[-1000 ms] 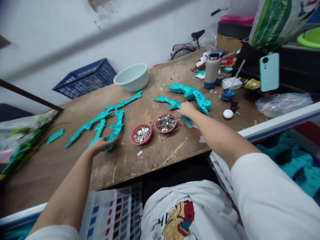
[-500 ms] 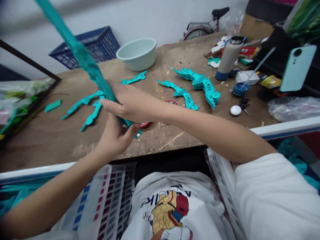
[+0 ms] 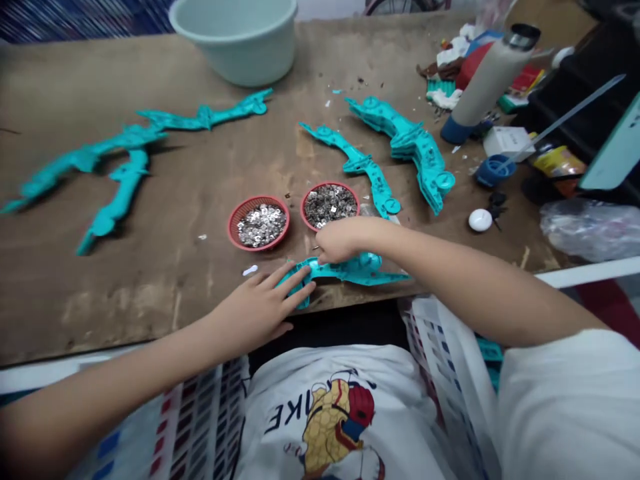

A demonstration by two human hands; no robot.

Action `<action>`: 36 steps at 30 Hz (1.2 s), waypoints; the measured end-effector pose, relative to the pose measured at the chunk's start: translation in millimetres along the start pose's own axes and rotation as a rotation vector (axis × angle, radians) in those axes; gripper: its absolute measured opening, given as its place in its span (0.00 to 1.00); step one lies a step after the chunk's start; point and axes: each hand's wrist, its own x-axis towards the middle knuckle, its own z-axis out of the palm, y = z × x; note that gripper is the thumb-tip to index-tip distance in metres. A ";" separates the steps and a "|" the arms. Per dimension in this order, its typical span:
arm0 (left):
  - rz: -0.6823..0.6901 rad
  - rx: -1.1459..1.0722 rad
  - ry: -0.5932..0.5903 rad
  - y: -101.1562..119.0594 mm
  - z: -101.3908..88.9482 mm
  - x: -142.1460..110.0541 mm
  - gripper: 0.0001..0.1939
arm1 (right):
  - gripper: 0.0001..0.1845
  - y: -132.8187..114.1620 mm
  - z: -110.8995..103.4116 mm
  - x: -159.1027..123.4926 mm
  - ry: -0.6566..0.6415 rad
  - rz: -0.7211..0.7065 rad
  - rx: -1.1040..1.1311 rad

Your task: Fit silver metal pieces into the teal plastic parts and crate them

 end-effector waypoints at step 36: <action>-0.680 -0.472 0.227 -111.4 15.9 50.5 0.27 | 0.07 66.0 -21.6 -1.8 0.731 0.191 0.136</action>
